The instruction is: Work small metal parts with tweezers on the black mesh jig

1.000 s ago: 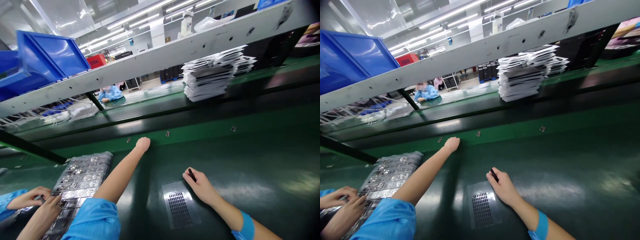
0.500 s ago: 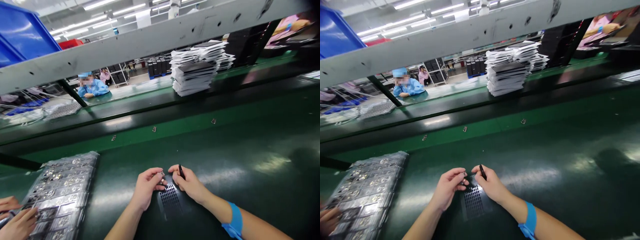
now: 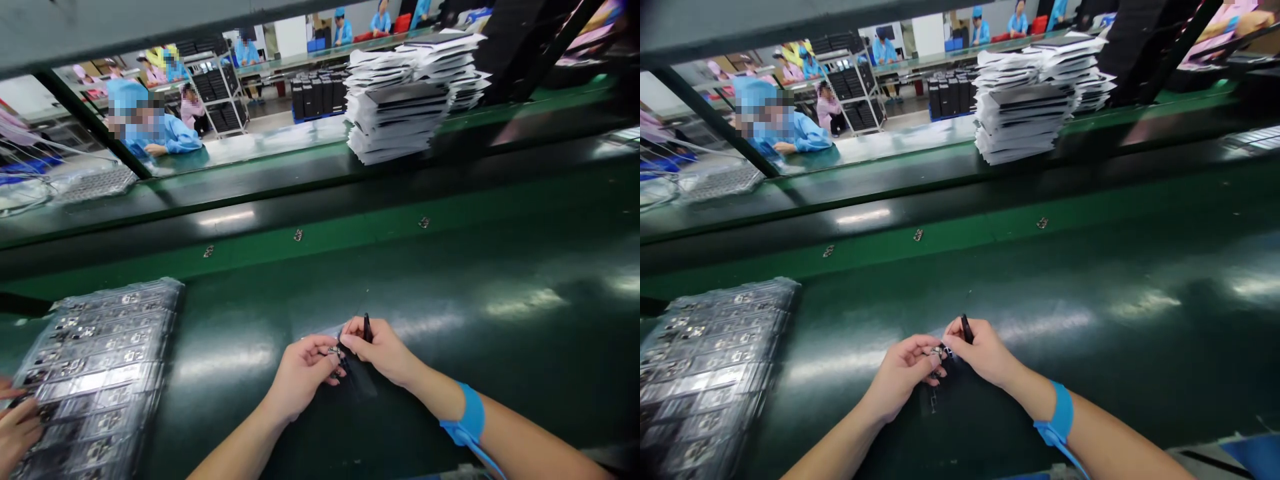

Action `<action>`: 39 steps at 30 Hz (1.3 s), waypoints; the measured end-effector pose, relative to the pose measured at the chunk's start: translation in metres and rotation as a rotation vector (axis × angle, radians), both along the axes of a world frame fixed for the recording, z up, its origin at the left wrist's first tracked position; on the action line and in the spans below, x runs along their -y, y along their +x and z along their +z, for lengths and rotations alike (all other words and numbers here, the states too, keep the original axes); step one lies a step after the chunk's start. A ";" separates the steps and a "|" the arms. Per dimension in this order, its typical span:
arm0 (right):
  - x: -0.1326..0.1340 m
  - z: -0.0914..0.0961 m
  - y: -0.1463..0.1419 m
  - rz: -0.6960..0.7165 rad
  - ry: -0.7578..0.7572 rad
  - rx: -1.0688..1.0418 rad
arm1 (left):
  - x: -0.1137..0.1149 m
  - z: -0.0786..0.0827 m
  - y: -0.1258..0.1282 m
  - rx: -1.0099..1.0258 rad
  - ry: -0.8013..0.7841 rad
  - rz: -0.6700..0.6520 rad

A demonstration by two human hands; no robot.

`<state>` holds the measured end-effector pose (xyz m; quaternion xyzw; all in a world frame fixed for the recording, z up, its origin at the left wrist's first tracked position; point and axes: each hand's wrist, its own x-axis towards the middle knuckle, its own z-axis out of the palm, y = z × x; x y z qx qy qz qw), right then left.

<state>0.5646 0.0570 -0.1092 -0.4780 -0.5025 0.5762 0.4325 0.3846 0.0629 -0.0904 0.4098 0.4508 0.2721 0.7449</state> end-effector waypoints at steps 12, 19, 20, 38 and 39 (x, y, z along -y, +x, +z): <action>0.000 -0.001 -0.003 0.028 0.038 0.066 | -0.001 0.000 -0.003 -0.046 -0.020 -0.092; 0.001 -0.002 -0.004 0.050 0.043 0.066 | -0.001 -0.001 -0.003 -0.042 -0.020 -0.116; 0.001 -0.001 -0.004 0.055 0.043 0.070 | 0.000 -0.001 -0.003 -0.046 -0.020 -0.123; 0.013 0.000 -0.002 0.022 0.167 0.352 | -0.023 -0.004 -0.022 -0.272 0.198 0.027; 0.013 0.000 -0.004 0.044 0.181 0.358 | -0.023 -0.005 -0.022 -0.272 0.192 0.034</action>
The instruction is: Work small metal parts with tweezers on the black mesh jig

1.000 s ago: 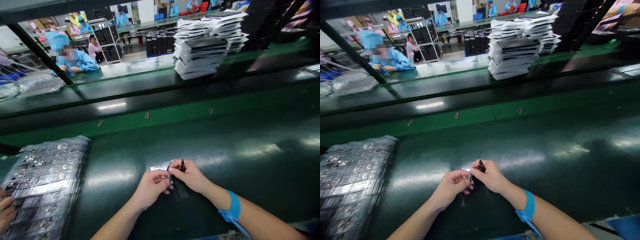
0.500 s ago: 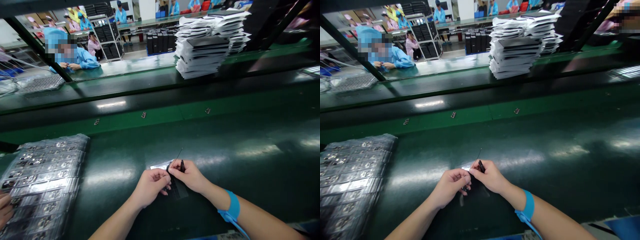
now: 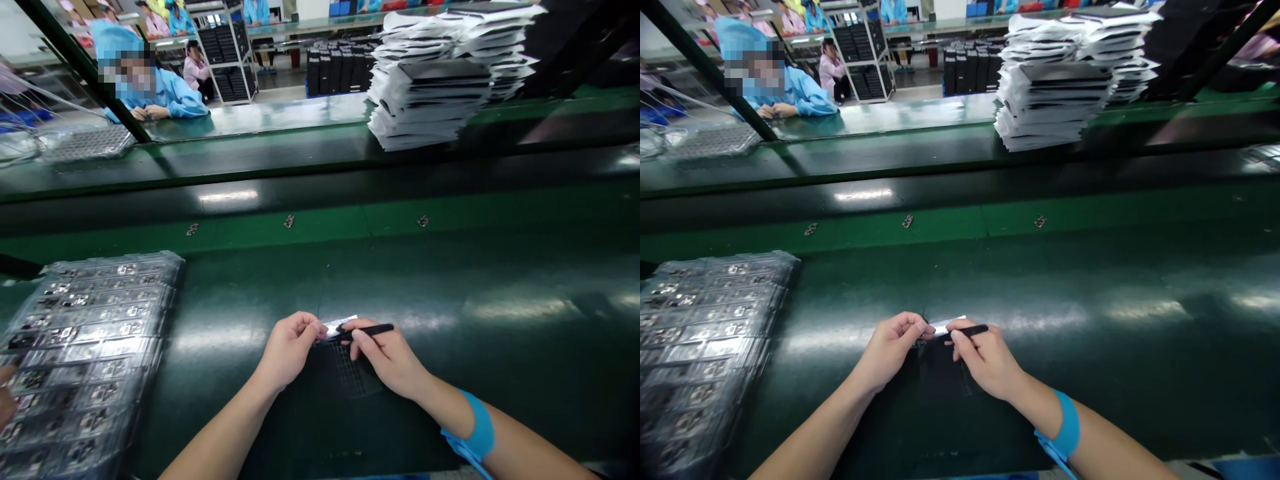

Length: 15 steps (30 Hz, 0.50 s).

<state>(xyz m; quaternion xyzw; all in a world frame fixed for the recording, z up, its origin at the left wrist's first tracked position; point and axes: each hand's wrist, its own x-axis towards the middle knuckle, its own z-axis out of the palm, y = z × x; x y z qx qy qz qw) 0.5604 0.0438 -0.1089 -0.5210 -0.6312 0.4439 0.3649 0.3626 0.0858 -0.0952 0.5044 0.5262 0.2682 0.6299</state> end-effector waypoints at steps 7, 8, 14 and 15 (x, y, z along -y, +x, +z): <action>-0.004 0.000 -0.016 0.026 0.030 0.017 | 0.001 -0.002 0.000 0.025 -0.008 0.006; -0.004 -0.001 -0.017 0.016 0.018 0.026 | 0.001 -0.002 0.000 0.031 -0.008 0.008; -0.004 -0.001 -0.017 0.004 -0.035 0.048 | 0.001 -0.005 -0.001 0.027 -0.016 0.016; -0.004 -0.001 -0.017 0.006 -0.028 0.057 | 0.001 -0.005 -0.001 0.025 -0.017 0.016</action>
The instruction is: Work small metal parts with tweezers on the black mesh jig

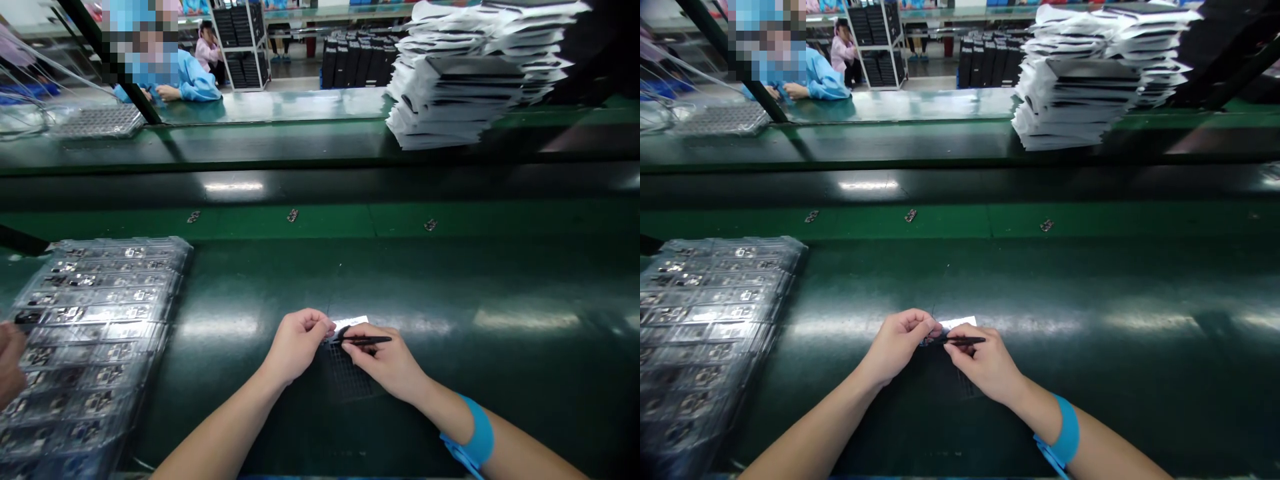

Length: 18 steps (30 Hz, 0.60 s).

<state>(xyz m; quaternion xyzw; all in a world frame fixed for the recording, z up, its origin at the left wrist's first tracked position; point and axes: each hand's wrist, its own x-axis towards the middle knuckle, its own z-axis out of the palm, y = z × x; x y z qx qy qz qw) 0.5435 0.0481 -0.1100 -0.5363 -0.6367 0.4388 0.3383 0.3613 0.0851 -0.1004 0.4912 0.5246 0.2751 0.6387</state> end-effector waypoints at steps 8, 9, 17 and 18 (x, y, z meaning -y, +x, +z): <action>0.003 -0.005 0.000 0.013 0.025 0.070 | 0.000 -0.001 0.000 0.007 0.014 -0.002; 0.003 -0.006 0.000 0.010 0.028 0.070 | 0.000 -0.002 0.000 0.008 0.014 -0.001; 0.003 -0.008 -0.001 0.007 0.029 0.063 | 0.000 -0.001 0.001 -0.003 0.019 -0.002; 0.003 -0.008 -0.001 0.010 0.029 0.066 | 0.000 -0.001 0.001 -0.005 0.021 -0.001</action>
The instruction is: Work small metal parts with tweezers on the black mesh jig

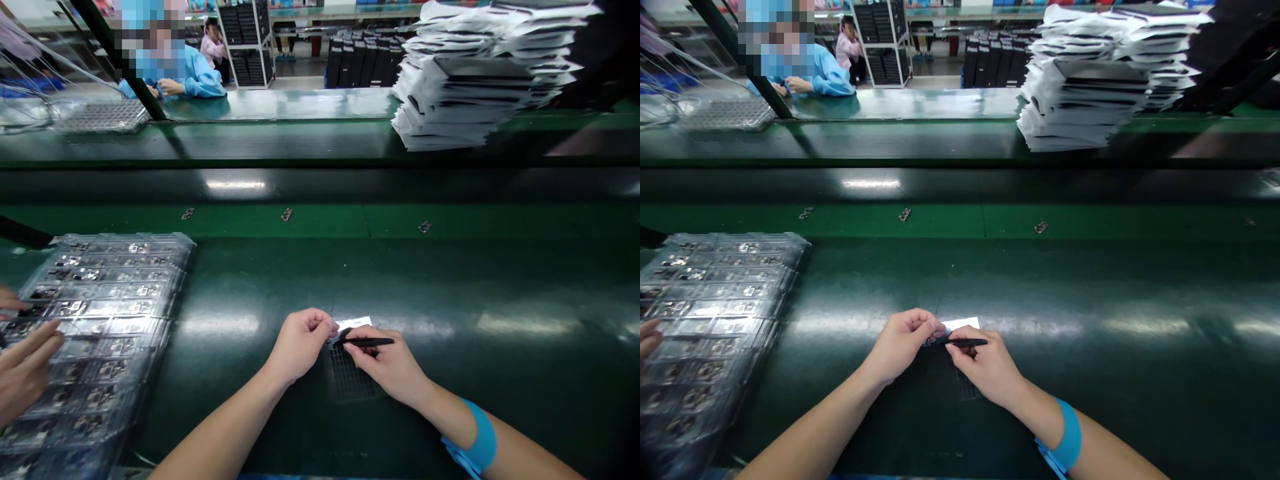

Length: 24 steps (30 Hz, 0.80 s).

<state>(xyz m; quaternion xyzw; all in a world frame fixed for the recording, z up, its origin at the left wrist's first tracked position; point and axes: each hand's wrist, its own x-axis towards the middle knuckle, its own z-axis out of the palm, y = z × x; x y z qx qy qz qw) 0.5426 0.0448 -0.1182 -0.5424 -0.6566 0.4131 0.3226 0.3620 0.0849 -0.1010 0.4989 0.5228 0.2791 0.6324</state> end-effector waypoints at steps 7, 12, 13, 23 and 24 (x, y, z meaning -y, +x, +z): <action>0.000 -0.004 0.002 -0.025 -0.084 -0.057 | -0.001 0.000 0.000 0.007 -0.008 0.014; -0.001 -0.004 0.001 -0.023 -0.088 -0.049 | 0.000 0.000 0.000 0.015 -0.009 0.009; -0.001 -0.004 0.001 -0.018 -0.090 -0.050 | 0.000 -0.001 0.000 0.014 -0.008 0.007; -0.002 0.013 0.005 -0.108 -0.153 -0.338 | 0.000 0.009 0.004 0.129 -0.094 0.030; -0.001 0.013 0.007 -0.118 -0.142 -0.361 | 0.001 0.010 0.004 0.141 -0.110 0.023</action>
